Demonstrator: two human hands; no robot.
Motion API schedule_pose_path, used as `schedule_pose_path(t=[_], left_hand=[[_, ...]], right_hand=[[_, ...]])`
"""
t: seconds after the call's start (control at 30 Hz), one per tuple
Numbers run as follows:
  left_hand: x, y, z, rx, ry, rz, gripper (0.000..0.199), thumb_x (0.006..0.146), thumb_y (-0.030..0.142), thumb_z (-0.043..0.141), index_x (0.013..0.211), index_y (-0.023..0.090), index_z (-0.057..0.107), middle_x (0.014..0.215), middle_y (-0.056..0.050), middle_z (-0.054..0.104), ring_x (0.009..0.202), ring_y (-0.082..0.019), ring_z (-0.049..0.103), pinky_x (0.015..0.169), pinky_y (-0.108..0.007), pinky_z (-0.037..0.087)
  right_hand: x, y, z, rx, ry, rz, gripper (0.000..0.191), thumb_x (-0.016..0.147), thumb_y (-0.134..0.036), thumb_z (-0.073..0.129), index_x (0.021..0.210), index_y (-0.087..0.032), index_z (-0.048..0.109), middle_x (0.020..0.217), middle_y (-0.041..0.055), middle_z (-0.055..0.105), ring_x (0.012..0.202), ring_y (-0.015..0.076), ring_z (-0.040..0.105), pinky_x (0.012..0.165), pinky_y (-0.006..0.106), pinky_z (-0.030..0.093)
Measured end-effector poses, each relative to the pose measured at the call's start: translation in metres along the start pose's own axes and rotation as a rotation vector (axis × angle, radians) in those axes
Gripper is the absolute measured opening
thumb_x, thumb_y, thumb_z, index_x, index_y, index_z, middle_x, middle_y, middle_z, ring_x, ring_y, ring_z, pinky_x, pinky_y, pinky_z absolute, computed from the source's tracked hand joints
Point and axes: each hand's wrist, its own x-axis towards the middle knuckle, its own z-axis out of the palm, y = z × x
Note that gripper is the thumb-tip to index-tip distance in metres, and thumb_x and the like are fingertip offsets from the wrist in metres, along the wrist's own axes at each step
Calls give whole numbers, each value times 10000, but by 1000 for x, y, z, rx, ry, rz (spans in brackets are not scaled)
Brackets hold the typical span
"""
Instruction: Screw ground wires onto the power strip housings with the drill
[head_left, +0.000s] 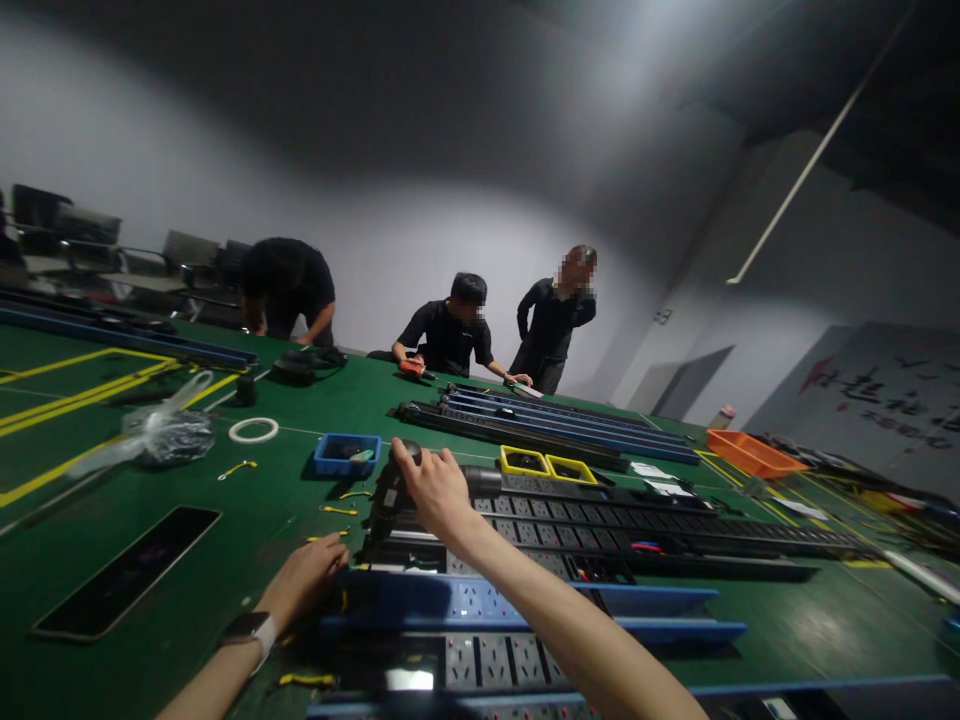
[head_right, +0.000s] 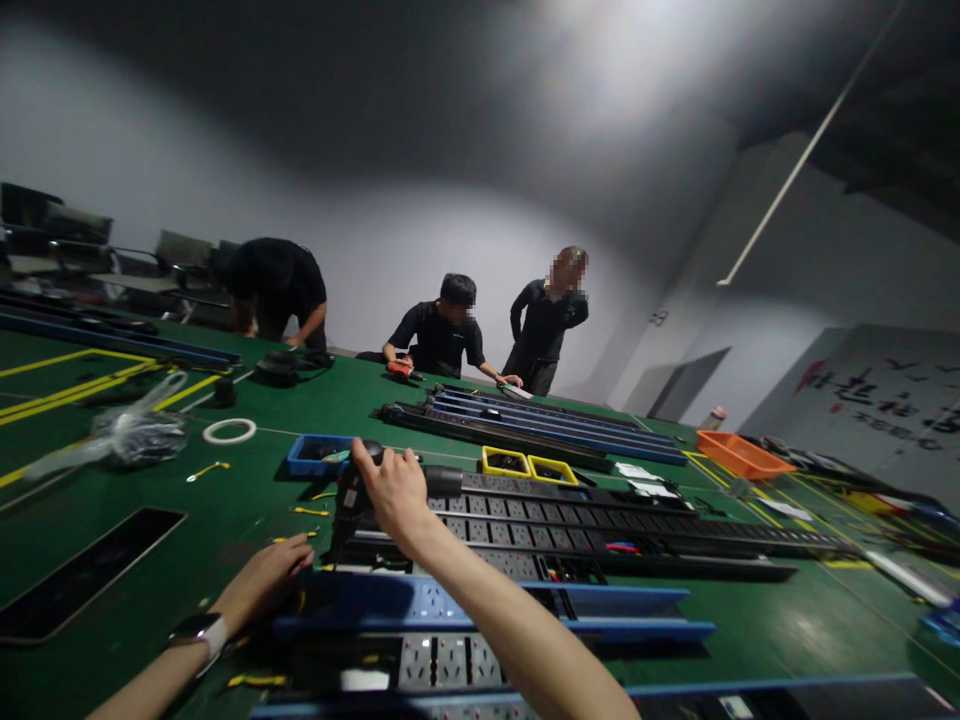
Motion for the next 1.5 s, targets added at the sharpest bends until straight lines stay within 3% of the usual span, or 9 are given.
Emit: schedule_pose_path(t=[0.2,0.5,0.83,1.07,1.23,1.5], left_hand=[[1,-2,1,-4,15,10,347,961,262,294,803,205,597,941,-47,617,857,-164,593,785,-278,373],[4,-12,9,-31,32,39,339,957,277,309,819,210,612,962,-52,627,866,-164,591,786,-282,381],[0,0,-2,-17,23,31,317,931,197,325,802,206,615,931,-46,619,844,-154,593,775,-261,371],[-4,7,-12,-32,55,38,292,914,188,387,764,197,638,901,-44,624,832,-159,595,747,-260,355],[-8,16,-22,-42,65,7,282,900,179,416,773,187,667,893,-51,635,815,-156,591,746,-259,370],[-7,11,-17,-39,90,9,285,899,176,428,774,181,684,882,-57,632,799,-143,577,747,-243,385]], right_hand=[[-2,-3,-2,1,2,25,897,821,-164,658,1570,-191,165,1079,136,648,985,251,634,920,382,455],[0,-5,-2,-18,1,29,923,808,-165,664,1573,-191,148,1076,132,644,974,241,632,915,375,452],[1,-2,-5,-14,-27,-25,1009,758,-165,710,1575,-201,119,1105,120,650,992,241,646,942,375,443],[-2,-6,-9,-33,-24,-36,830,867,-111,549,1588,-222,153,1126,138,641,1012,234,642,945,378,427],[-2,-8,-10,-57,-29,-17,826,881,-106,532,1594,-226,132,1136,143,629,991,240,636,917,379,425],[0,-6,-12,-36,-75,1,886,858,-136,597,1590,-247,111,1182,131,620,1051,242,624,928,367,407]])
